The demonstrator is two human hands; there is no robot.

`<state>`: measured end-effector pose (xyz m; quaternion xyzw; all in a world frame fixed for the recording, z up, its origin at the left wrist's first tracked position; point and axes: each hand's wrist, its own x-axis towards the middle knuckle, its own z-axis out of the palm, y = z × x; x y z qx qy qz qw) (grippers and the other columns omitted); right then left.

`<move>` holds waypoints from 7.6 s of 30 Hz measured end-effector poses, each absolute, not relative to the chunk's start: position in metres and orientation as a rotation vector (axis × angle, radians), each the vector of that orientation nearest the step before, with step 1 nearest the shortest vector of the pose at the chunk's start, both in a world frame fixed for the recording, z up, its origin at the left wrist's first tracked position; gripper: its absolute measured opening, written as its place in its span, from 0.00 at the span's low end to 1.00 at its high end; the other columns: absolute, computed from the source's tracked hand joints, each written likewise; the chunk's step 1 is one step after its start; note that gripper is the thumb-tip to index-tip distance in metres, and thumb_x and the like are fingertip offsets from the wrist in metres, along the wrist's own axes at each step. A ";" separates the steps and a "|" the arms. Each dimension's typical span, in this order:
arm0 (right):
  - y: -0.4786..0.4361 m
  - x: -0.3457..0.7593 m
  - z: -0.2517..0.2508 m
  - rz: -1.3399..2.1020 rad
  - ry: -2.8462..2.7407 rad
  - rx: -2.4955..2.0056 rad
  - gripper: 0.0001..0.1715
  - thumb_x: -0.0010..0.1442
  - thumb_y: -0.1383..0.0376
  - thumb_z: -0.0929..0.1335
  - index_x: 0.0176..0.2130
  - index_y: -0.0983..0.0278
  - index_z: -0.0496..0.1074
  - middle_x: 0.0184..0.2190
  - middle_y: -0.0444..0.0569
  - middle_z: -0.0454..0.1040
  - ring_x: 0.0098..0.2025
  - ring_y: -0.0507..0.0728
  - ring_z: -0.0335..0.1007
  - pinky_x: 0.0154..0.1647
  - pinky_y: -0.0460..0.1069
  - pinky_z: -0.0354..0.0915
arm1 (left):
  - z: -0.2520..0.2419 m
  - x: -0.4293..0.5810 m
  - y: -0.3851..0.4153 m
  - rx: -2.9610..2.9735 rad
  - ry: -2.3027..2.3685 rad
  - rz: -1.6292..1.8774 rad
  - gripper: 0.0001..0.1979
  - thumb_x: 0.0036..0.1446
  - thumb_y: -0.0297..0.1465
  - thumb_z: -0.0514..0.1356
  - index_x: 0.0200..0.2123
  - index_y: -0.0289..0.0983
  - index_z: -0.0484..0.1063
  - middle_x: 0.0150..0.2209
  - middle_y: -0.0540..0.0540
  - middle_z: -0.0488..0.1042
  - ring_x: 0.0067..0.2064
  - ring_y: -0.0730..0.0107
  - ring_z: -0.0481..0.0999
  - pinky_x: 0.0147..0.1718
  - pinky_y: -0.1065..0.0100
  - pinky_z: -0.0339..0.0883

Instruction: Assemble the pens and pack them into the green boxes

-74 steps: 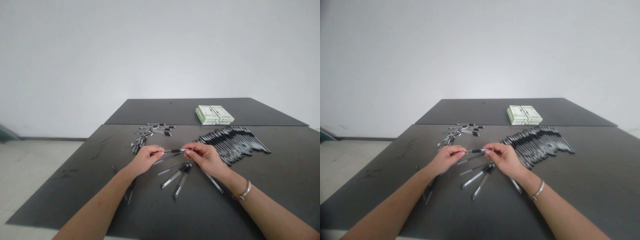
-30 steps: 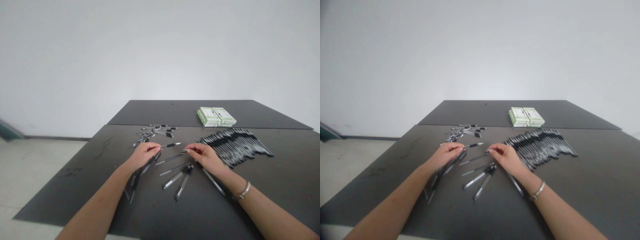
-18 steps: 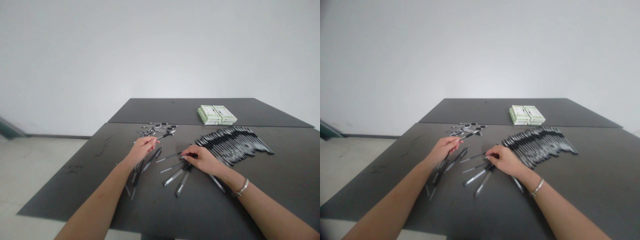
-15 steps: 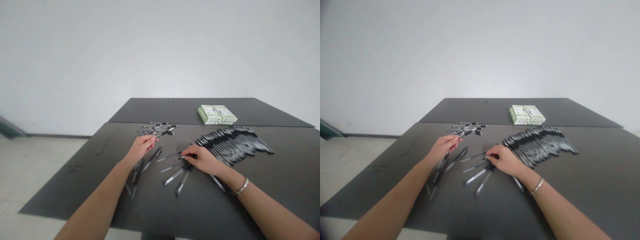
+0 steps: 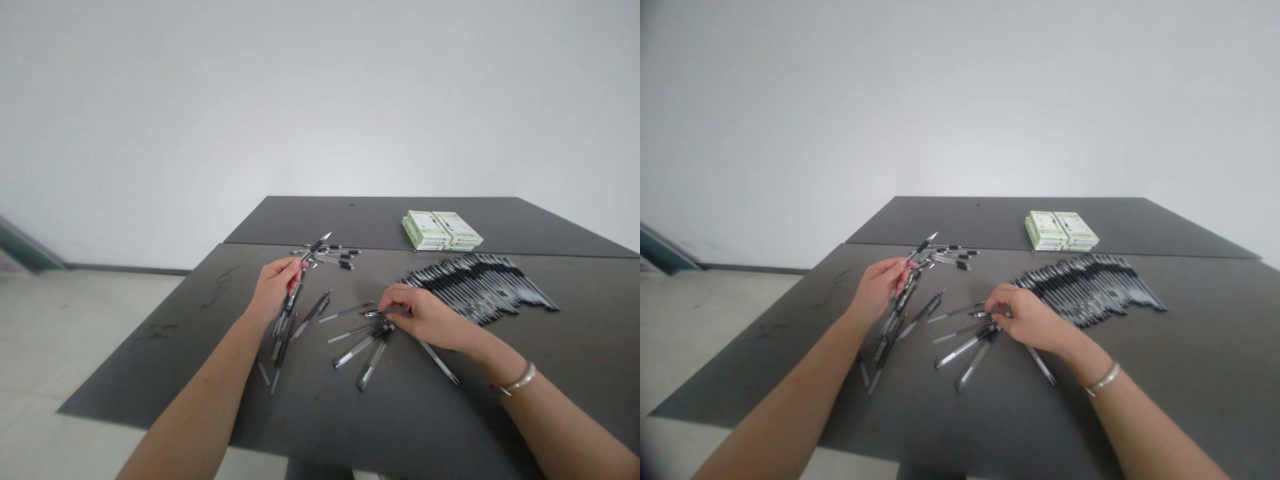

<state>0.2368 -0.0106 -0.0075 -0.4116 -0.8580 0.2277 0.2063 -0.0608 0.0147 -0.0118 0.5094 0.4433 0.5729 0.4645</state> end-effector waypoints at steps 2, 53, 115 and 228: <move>-0.012 0.243 -0.001 0.697 -2.461 -1.151 0.12 0.54 0.72 0.66 0.36 0.61 0.76 0.35 0.48 0.76 0.35 0.55 0.70 0.37 0.48 0.65 | -0.011 -0.061 0.014 1.228 1.085 1.427 0.14 0.52 0.40 0.64 0.32 0.32 0.77 0.20 0.54 0.63 0.18 0.82 0.59 0.16 0.77 0.51; 0.067 0.108 -0.007 0.271 -2.485 -1.028 0.18 0.54 0.79 0.63 0.40 0.69 0.78 0.39 0.55 0.78 0.41 0.57 0.74 0.45 0.49 0.66 | 0.008 -0.071 0.011 1.114 0.931 1.613 0.11 0.49 0.35 0.66 0.29 0.32 0.78 0.18 0.56 0.59 0.17 0.84 0.53 0.16 0.76 0.46; 0.087 0.056 -0.033 0.350 -2.643 -0.431 0.16 0.55 0.79 0.66 0.41 0.66 0.77 0.42 0.54 0.78 0.48 0.59 0.71 0.54 0.55 0.60 | 0.014 -0.073 0.012 1.013 0.887 1.664 0.12 0.48 0.36 0.66 0.29 0.31 0.77 0.16 0.56 0.59 0.17 0.84 0.52 0.15 0.76 0.45; -0.022 0.201 -0.002 1.324 -1.230 -0.758 0.09 0.54 0.62 0.74 0.36 0.61 0.76 0.34 0.47 0.80 0.34 0.52 0.77 0.33 0.45 0.72 | -0.013 -0.050 -0.004 1.544 0.999 0.876 0.18 0.57 0.42 0.61 0.35 0.32 0.79 0.15 0.57 0.55 0.19 0.80 0.51 0.20 0.74 0.46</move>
